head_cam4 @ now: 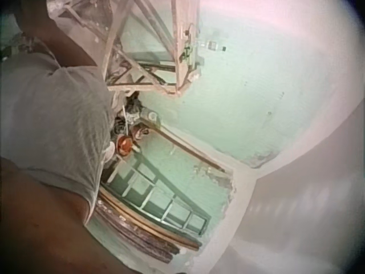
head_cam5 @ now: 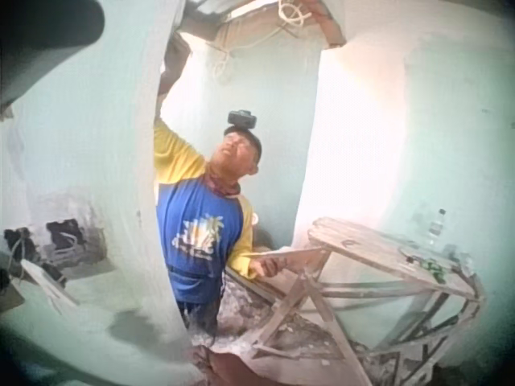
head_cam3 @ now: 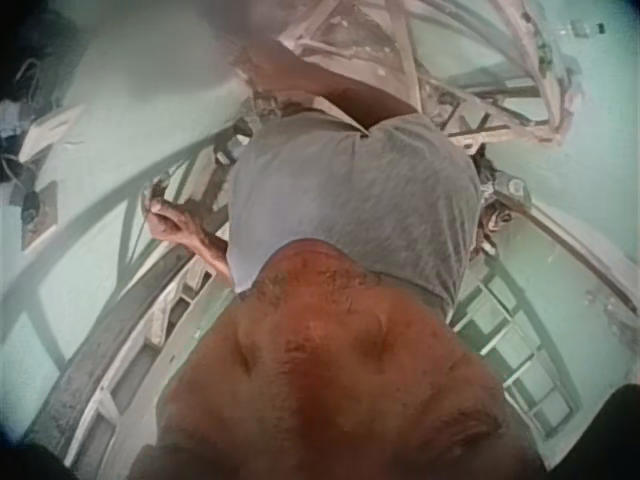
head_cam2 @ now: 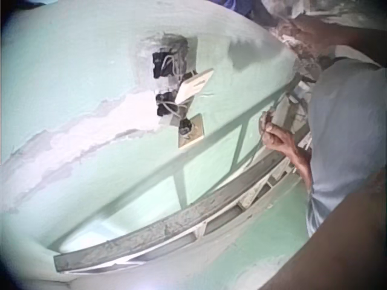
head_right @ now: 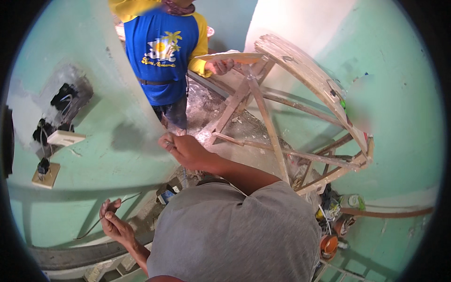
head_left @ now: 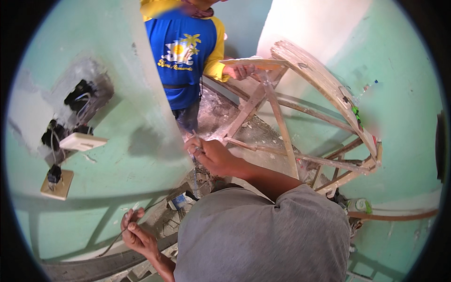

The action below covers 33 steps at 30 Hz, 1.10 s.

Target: The person uses a screwdriver to connect wires to a wall-mounted electrical switch and secures the switch plate. They repeatedly tighten terminal screws and adjust wire positions within the wall cavity.

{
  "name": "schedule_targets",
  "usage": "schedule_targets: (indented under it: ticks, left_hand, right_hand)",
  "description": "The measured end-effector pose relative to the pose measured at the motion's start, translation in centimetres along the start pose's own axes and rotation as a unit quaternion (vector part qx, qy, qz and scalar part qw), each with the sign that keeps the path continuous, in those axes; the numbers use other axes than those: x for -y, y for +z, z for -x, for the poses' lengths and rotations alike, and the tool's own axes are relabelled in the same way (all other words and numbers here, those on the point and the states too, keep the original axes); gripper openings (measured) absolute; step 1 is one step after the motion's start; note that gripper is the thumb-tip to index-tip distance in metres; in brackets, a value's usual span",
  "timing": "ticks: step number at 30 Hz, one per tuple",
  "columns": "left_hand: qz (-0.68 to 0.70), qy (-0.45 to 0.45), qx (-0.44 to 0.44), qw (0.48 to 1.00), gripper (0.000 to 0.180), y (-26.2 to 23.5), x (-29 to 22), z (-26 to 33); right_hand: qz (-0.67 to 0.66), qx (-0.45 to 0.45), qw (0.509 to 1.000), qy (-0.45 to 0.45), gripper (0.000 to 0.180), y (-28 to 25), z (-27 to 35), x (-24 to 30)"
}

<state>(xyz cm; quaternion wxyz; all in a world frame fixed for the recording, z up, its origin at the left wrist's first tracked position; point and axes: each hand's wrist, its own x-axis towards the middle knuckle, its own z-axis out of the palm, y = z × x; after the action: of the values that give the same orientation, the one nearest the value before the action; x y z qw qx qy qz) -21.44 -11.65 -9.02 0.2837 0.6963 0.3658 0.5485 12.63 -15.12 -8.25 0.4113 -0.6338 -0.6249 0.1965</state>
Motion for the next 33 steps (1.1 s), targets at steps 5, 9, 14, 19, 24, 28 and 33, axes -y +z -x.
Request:
schedule_targets:
  ticks: [5,9,14,19,24,28,33]
  left_hand:
    - [-0.077,0.026,0.048,0.996,0.035,-1.6,0.3,0.3]
    - [-0.091,0.031,0.072,0.993,0.034,-0.6,0.8,-0.1]
    - [-0.084,-0.076,0.053,0.992,0.036,2.7,-0.4,-0.6]
    - [-0.136,-0.131,0.075,0.979,0.035,5.4,-2.4,-1.8]
    - [-0.226,-0.136,0.104,0.959,0.030,7.1,-2.0,-2.6]
    - [-0.267,-0.110,0.129,0.949,0.029,10.1,-3.4,-3.1]
    - [-0.291,-0.136,0.149,0.935,0.030,13.2,-4.6,-3.4]
  right_hand:
    - [0.202,-0.102,0.952,0.208,0.030,-7.9,3.1,-1.9]
    - [0.405,-0.176,0.841,0.312,0.029,-19.5,5.3,-3.6]
    - [0.555,-0.238,0.702,0.377,0.042,-35.9,3.5,-11.4]
    - [0.585,-0.183,0.657,0.439,0.049,-46.3,0.6,-21.5]
    - [0.630,-0.163,0.625,0.430,0.042,-50.5,-0.5,-27.4]
    - [0.637,-0.134,0.628,0.426,0.029,-51.8,-0.8,-31.9]
    - [0.556,-0.205,0.680,0.431,0.051,-51.4,-0.7,-30.9]
